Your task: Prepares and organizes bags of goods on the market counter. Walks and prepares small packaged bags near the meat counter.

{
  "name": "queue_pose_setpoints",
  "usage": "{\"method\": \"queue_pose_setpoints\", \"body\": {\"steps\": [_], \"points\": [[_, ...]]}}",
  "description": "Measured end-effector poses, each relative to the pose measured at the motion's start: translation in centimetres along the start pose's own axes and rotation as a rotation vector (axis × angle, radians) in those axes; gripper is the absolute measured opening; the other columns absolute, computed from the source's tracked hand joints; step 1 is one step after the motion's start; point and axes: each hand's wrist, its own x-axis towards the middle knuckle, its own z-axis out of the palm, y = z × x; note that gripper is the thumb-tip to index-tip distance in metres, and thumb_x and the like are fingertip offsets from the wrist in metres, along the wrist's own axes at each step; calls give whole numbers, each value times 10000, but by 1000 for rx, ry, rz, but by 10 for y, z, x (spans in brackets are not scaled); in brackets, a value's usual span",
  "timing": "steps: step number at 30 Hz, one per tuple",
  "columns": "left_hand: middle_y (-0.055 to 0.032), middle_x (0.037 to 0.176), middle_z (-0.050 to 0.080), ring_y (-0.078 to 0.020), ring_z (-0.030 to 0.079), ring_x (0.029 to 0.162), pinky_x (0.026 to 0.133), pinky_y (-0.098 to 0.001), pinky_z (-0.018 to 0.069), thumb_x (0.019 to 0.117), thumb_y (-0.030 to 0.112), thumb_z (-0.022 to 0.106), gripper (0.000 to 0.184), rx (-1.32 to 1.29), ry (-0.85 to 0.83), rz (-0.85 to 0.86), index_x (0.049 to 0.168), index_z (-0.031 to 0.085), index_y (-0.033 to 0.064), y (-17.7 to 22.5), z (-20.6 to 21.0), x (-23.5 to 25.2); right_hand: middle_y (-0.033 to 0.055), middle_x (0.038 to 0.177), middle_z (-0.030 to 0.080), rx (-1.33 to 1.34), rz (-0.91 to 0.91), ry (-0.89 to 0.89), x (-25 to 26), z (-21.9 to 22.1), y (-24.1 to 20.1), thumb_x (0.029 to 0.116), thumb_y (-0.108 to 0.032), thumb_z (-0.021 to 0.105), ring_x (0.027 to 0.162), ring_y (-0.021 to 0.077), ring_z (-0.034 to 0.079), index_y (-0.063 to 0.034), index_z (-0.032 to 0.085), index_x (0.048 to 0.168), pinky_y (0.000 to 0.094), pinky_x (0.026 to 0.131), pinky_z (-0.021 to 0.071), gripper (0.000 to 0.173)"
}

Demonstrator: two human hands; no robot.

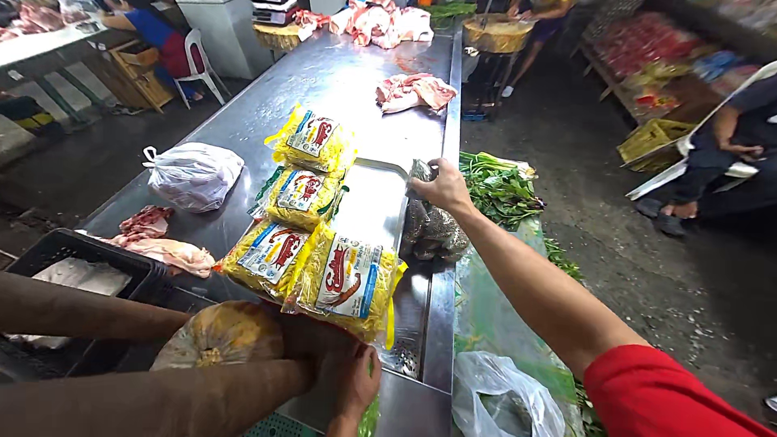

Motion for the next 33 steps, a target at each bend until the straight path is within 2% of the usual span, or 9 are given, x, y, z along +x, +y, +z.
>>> {"method": "queue_pose_setpoints", "body": {"steps": [2, 6, 8, 11, 16, 20, 26, 30, 33], "points": [[-70, 983, 776, -278, 744, 969, 812, -468, 611, 877, 272, 640, 227, 37, 22, 9, 862, 798, 110, 0, 2, -2, 191, 1237, 677, 205, 41, -18, 11, 16, -19, 875, -448, 772, 1091, 364, 673, -77, 542, 1412, 613, 929, 523, 692], [-72, 987, 784, -278, 749, 978, 842, -467, 606, 877, 288, 648, 235, 77, -12, 0, 865, 801, 111, 5, -2, 0, 165, 1258, 677, 548, 102, -79, 56, 80, -38, 885, -394, 777, 1129, 313, 664, -91, 575, 1392, 563, 968, 526, 624], [-87, 977, 784, -285, 754, 957, 818, -465, 612, 859, 274, 677, 215, 92, -2, -5, 862, 800, 99, 7, -5, 1, 171, 1263, 680, 528, 116, -84, 76, 103, -46, 890, -410, 766, 1161, 334, 653, -93, 590, 1386, 583, 985, 513, 615], [-90, 909, 778, -268, 759, 881, 744, -432, 623, 817, 285, 682, 217, 112, 79, 28, 828, 791, 98, 7, -4, 4, 242, 1307, 644, 286, -1, -136, 92, 117, -56, 939, -408, 724, 1246, 402, 601, -43, 589, 1408, 600, 1047, 468, 609], [-112, 905, 776, -297, 760, 873, 715, -457, 621, 812, 324, 667, 278, 126, 65, -3, 852, 790, 78, 9, -3, 1, 281, 1437, 538, 110, -64, -240, 96, 121, -56, 986, -475, 648, 1341, 423, 528, -23, 424, 1540, 581, 1105, 432, 749], [-118, 938, 779, -313, 755, 918, 772, -491, 613, 828, 348, 658, 296, 114, -2, -29, 866, 798, 91, 9, -1, -1, 284, 1472, 493, 88, -138, -173, 84, 77, -27, 966, -471, 672, 1314, 435, 546, -43, 373, 1572, 607, 1070, 464, 800], [-63, 906, 779, -250, 758, 894, 739, -448, 617, 848, 404, 604, 320, 159, 2, -22, 838, 795, 148, 1, 8, -4, 161, 1273, 686, 3, -124, -122, 62, -34, 71, 1016, -384, 629, 1136, 310, 685, -76, 635, 1350, 568, 1002, 530, 455], [-140, 989, 770, -319, 746, 969, 832, -543, 593, 908, 454, 547, 421, 125, -87, -71, 914, 791, 112, -8, 14, -7, 123, 1184, 721, 102, -18, -54, -16, -87, 129, 1033, -359, 615, 1047, 238, 708, -93, 651, 1317, 496, 961, 556, 391], [-186, 1058, 744, -362, 719, 1025, 881, -580, 568, 943, 389, 543, 401, 70, -190, -85, 952, 765, 56, -5, 8, -8, 91, 1048, 739, 129, 94, -169, -116, -108, 198, 1028, -314, 619, 933, 186, 735, -65, 696, 1178, 439, 898, 609, 301]]}}
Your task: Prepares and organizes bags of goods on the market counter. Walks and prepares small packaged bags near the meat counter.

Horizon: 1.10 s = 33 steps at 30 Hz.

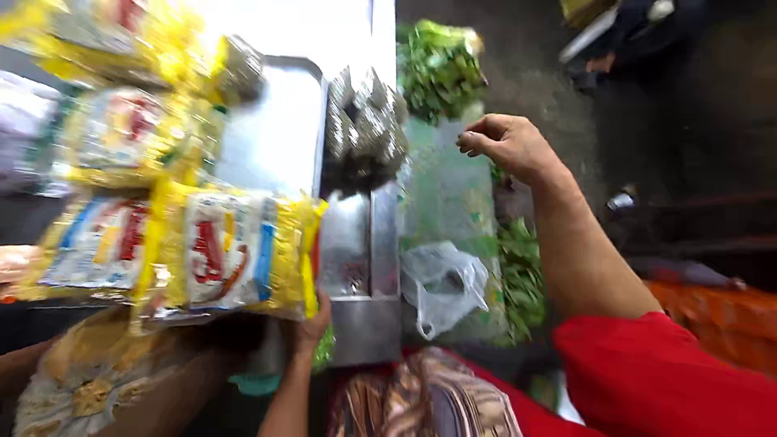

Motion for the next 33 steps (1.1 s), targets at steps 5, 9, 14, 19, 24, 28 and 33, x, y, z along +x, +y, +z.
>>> {"method": "queue_pose_setpoints", "body": {"steps": [5, 9, 14, 19, 24, 28, 33], "points": [[-253, 1075, 723, -427, 697, 1057, 927, -616, 528, 1001, 247, 524, 352, -17, -141, -4, 1034, 741, -29, 13, -12, 6, 78, 1008, 771, 106, 253, -571, -178, 52, 98, 1021, -218, 616, 934, 185, 746, -49, 766, 1050, 438, 924, 606, 229], [-210, 1015, 735, -405, 687, 1048, 962, -580, 495, 965, 333, 511, 402, 95, -24, 101, 922, 755, 16, 3, -4, 8, 160, 1206, 717, 21, 388, -491, -227, 147, 140, 1067, -221, 499, 1136, 260, 685, -36, 712, 1246, 456, 1057, 506, 334], [-217, 1040, 727, -411, 678, 1075, 949, -590, 500, 967, 300, 521, 371, 152, -48, 73, 943, 743, 4, 14, -9, 10, 244, 1344, 613, 86, 726, -328, -197, 217, 162, 905, -485, 721, 1269, 374, 592, 0, 560, 1384, 579, 1081, 452, 700], [-184, 1113, 732, -378, 673, 1134, 983, -594, 498, 964, 289, 532, 331, 229, -101, -19, 981, 754, 44, 18, -13, 10, 301, 1550, 409, -6, 736, -217, -188, 260, 143, 915, -469, 697, 1381, 431, 495, 19, 428, 1517, 595, 1096, 450, 820], [-138, 1041, 757, -345, 717, 1035, 894, -573, 548, 931, 312, 537, 333, 214, -4, 14, 902, 768, 74, 15, -10, 12, 275, 1394, 587, -166, 531, -49, -208, 240, 138, 859, -478, 755, 1329, 435, 540, -7, 609, 1374, 618, 1099, 417, 713], [-139, 1040, 758, -348, 719, 1031, 900, -595, 543, 945, 279, 567, 294, 116, -41, -41, 930, 772, 69, 20, -14, 12, 305, 1229, 601, 20, 490, -16, -245, 156, 130, 707, -297, 920, 1170, 430, 600, 72, 594, 1221, 574, 997, 502, 711], [-106, 979, 766, -309, 743, 934, 799, -553, 588, 940, 352, 537, 344, 93, 1, -45, 899, 775, 107, 8, -6, 11, 57, 1036, 682, 695, 396, 119, -232, 79, 81, 758, -321, 806, 874, 166, 709, -64, 484, 1292, 388, 743, 630, 674]]}}
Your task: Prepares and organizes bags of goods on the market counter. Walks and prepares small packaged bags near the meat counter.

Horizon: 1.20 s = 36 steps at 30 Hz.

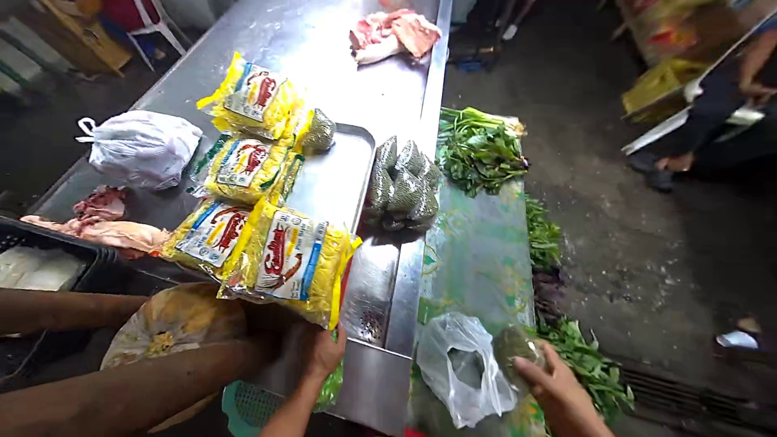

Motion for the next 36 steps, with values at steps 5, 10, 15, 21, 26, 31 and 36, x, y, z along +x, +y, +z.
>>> {"method": "queue_pose_setpoints", "body": {"steps": [5, 10, 15, 21, 26, 31, 36], "points": [[-101, 931, 765, -301, 737, 952, 843, -532, 584, 925, 344, 558, 330, -68, 13, 13, 885, 772, 96, -4, 4, 0, -42, 1121, 702, 332, -458, -370, 82, 98, -151, 798, -490, 792, 1005, 114, 687, -214, 574, 1254, 360, 867, 605, 576], [-116, 949, 776, -322, 746, 961, 845, -533, 593, 903, 282, 635, 257, -74, 84, 45, 894, 794, 80, 3, -5, -2, 147, 1080, 684, -231, -600, -144, 177, 238, -261, 877, -274, 791, 883, 275, 691, -92, 559, 1308, 515, 769, 591, 522], [-132, 975, 777, -342, 745, 964, 814, -530, 603, 858, 238, 699, 200, -100, 146, 66, 889, 798, 66, 10, -18, -3, 257, 1218, 608, -721, -653, 63, 266, 344, -290, 854, -377, 813, 1069, 429, 639, -135, 652, 1268, 613, 853, 539, 505], [-92, 1002, 785, -319, 741, 1000, 840, -497, 600, 845, 258, 704, 213, -137, 127, 90, 914, 799, 80, 4, -16, -4, 307, 1405, 486, -689, -717, 17, 286, 378, -264, 808, -274, 854, 1228, 469, 558, -182, 503, 1490, 603, 969, 518, 772], [-129, 962, 775, -334, 746, 954, 792, -500, 610, 811, 256, 716, 238, -106, 169, 85, 896, 787, 46, 9, -21, -3, 272, 1459, 468, -559, -766, -41, 286, 349, -245, 816, -201, 831, 1135, 387, 633, -105, 409, 1547, 537, 931, 559, 849], [-119, 920, 775, -318, 754, 912, 756, -508, 610, 835, 302, 668, 247, -45, 190, 76, 835, 788, 87, 6, -8, -3, 261, 1439, 499, -557, -735, -51, 275, 326, -251, 844, -283, 827, 1108, 367, 652, -95, 422, 1534, 524, 921, 566, 822], [-128, 951, 768, -329, 747, 919, 798, -544, 603, 888, 342, 630, 306, -38, 67, 28, 892, 786, 78, -5, 9, -4, 277, 1521, 423, -849, -716, -32, 280, 347, -280, 810, -426, 841, 1293, 495, 497, -201, 469, 1542, 638, 969, 487, 851]]}}
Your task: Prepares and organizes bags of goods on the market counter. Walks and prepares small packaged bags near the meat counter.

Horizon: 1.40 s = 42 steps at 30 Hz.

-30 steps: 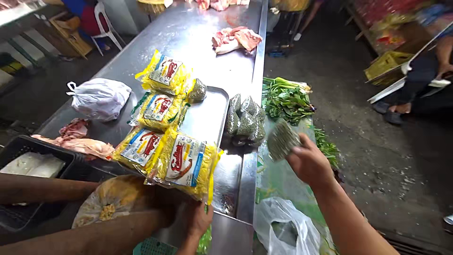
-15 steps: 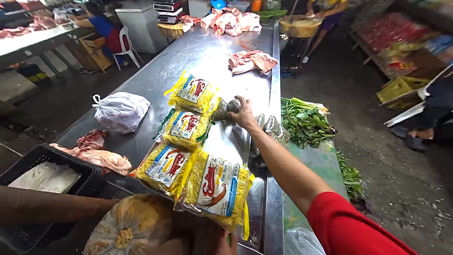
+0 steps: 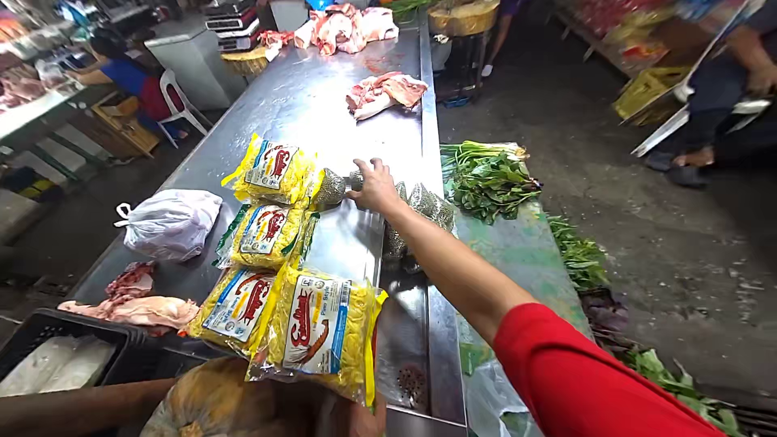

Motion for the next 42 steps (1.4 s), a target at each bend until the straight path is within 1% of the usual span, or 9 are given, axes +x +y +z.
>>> {"method": "queue_pose_setpoints", "body": {"steps": [5, 11, 14, 16, 21, 29, 34, 38, 42], "points": [[-99, 972, 770, -296, 746, 942, 790, -518, 609, 898, 326, 622, 285, 19, 4, -18, 879, 786, 94, -5, 2, 0, 322, 1443, 462, 47, 235, -79, 19, 8, -7, 843, -361, 811, 1304, 486, 512, 14, 484, 1451, 605, 977, 523, 785], [-109, 987, 772, -292, 747, 937, 813, -522, 597, 908, 373, 598, 330, 38, -80, -74, 895, 785, 101, 5, -7, 2, 214, 1254, 644, 974, 447, -75, 10, 14, 11, 990, -361, 630, 1109, 323, 656, -17, 572, 1361, 511, 932, 559, 509], [-130, 1062, 766, -310, 731, 1018, 893, -538, 565, 942, 411, 553, 397, 48, -186, -111, 977, 786, 92, 10, -17, 6, 250, 1343, 617, 593, 404, -107, 6, 7, 9, 964, -308, 626, 1253, 403, 593, -43, 524, 1463, 629, 1016, 477, 574], [-113, 952, 771, -304, 747, 915, 800, -530, 595, 905, 380, 612, 327, 50, -88, -79, 889, 779, 99, 1, -1, 1, 239, 1365, 609, 493, 381, -100, 7, 8, 4, 951, -349, 652, 1284, 402, 575, -66, 518, 1474, 636, 1033, 461, 610], [-113, 1036, 773, -283, 733, 1014, 923, -508, 553, 958, 452, 521, 431, 75, -193, -60, 964, 788, 114, 7, -14, 6, 273, 1366, 581, 383, 285, -134, 15, 15, 2, 826, -403, 838, 1247, 433, 586, -80, 452, 1517, 638, 1018, 477, 855], [-143, 1062, 770, -327, 731, 1042, 922, -515, 560, 964, 371, 548, 377, 69, -242, -85, 987, 793, 86, 29, -43, 13, 302, 1337, 547, -73, 95, -68, 19, -7, -41, 800, -232, 811, 1251, 479, 543, -19, 580, 1359, 610, 949, 517, 642], [-139, 1102, 766, -324, 723, 1076, 937, -513, 552, 968, 367, 529, 387, 59, -248, -109, 1018, 794, 89, 29, -47, 15, 285, 1423, 516, 11, 65, -284, 20, 1, -37, 830, -334, 844, 1314, 475, 497, -68, 634, 1348, 660, 1009, 457, 619], [-84, 912, 781, -278, 760, 884, 714, -483, 614, 842, 348, 650, 268, 63, 69, 9, 845, 793, 122, 12, -20, 4, 217, 1494, 497, 209, 20, -73, 0, 23, -5, 806, -209, 845, 1361, 413, 498, -153, 535, 1475, 614, 1071, 452, 739], [-66, 918, 782, -257, 759, 890, 719, -449, 618, 831, 355, 644, 277, 56, 158, 47, 847, 796, 125, 9, -14, 3, 193, 1457, 553, 139, -22, 75, -9, 46, 9, 868, -182, 766, 1321, 381, 559, -134, 509, 1500, 583, 1066, 478, 683]]}}
